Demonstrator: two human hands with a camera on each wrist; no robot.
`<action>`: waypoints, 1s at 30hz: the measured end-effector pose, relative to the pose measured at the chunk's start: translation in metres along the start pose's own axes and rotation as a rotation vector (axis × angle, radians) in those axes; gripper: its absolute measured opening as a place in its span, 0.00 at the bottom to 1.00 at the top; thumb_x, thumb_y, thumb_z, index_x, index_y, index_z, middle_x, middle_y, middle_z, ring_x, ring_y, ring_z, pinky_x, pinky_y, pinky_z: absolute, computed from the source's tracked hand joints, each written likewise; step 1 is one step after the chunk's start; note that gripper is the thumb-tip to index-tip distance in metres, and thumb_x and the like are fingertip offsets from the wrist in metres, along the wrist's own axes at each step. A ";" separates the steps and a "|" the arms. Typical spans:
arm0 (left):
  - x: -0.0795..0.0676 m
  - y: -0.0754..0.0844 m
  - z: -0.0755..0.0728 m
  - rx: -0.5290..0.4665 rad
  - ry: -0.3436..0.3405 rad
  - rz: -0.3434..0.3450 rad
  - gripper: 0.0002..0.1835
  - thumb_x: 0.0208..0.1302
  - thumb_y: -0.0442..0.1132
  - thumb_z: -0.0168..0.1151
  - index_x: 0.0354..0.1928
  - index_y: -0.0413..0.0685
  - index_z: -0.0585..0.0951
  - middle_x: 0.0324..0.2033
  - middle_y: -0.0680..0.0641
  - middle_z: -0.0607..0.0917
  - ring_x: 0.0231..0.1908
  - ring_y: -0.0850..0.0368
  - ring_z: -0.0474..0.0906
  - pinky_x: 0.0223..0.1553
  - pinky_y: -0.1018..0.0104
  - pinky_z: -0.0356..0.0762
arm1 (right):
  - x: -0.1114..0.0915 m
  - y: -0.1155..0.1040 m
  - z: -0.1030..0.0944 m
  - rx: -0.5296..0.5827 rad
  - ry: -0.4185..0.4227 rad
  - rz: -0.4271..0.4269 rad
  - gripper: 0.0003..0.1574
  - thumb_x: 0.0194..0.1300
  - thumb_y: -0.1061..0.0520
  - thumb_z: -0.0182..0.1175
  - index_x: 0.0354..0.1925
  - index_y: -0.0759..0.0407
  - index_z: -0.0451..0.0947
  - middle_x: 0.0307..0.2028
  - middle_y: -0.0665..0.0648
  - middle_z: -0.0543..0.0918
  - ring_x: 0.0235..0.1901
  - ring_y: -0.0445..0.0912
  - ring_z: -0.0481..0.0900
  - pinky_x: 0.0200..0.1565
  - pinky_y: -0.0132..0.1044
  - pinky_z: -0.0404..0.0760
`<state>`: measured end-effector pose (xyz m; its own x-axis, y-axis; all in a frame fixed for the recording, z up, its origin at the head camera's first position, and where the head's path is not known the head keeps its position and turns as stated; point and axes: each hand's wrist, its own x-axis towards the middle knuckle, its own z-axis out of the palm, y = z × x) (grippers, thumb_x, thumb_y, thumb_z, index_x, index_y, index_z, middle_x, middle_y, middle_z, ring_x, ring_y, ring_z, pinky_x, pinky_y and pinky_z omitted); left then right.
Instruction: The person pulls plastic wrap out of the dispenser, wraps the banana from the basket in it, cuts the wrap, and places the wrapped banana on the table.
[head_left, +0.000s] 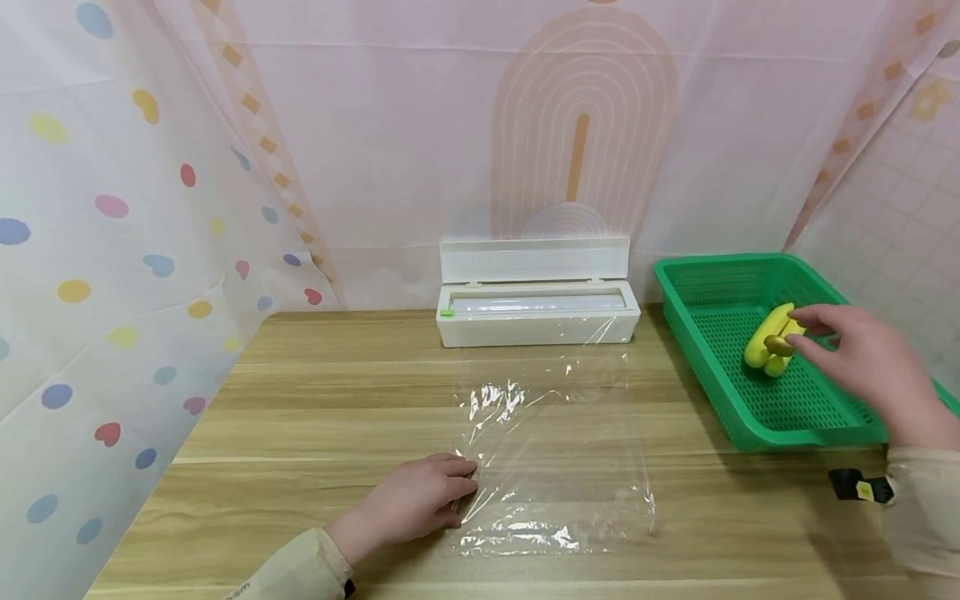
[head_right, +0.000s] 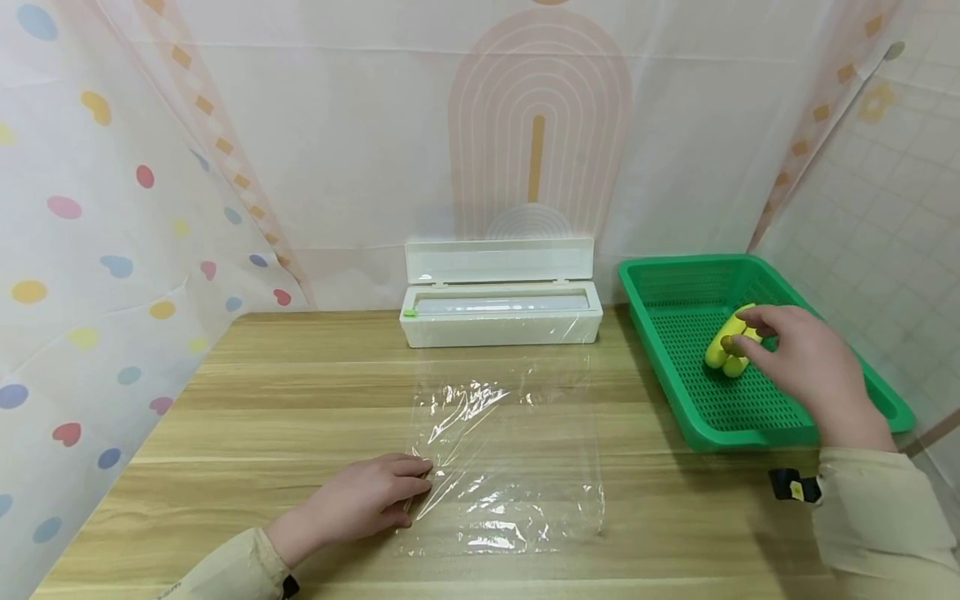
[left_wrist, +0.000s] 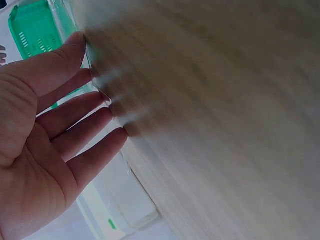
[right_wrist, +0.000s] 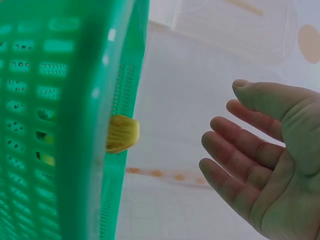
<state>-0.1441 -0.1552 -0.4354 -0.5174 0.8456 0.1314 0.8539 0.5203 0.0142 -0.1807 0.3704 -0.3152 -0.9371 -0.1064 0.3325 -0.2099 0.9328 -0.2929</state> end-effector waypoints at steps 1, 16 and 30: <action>0.000 0.000 0.000 0.000 -0.002 -0.003 0.19 0.48 0.46 0.76 0.42 0.50 0.83 0.51 0.49 0.82 0.52 0.53 0.77 0.55 0.63 0.77 | 0.001 0.000 -0.001 -0.008 0.000 0.000 0.22 0.68 0.60 0.63 0.54 0.74 0.75 0.46 0.76 0.79 0.43 0.67 0.77 0.39 0.63 0.75; -0.001 0.000 0.000 -0.011 -0.008 -0.009 0.19 0.48 0.46 0.77 0.42 0.50 0.83 0.51 0.48 0.82 0.53 0.52 0.78 0.57 0.62 0.75 | 0.026 0.006 -0.011 -0.053 -0.140 0.045 0.27 0.70 0.55 0.60 0.56 0.76 0.72 0.47 0.78 0.77 0.45 0.68 0.75 0.42 0.65 0.73; -0.001 0.001 -0.003 -0.017 -0.018 -0.023 0.20 0.50 0.45 0.76 0.45 0.49 0.84 0.54 0.46 0.82 0.55 0.49 0.78 0.59 0.60 0.75 | 0.050 0.016 -0.013 -0.100 -0.376 0.030 0.33 0.67 0.54 0.62 0.59 0.78 0.68 0.51 0.81 0.74 0.46 0.72 0.75 0.43 0.65 0.76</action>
<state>-0.1422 -0.1562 -0.4323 -0.5378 0.8355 0.1125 0.8425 0.5377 0.0339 -0.2274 0.3842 -0.2919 -0.9832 -0.1798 -0.0325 -0.1697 0.9644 -0.2026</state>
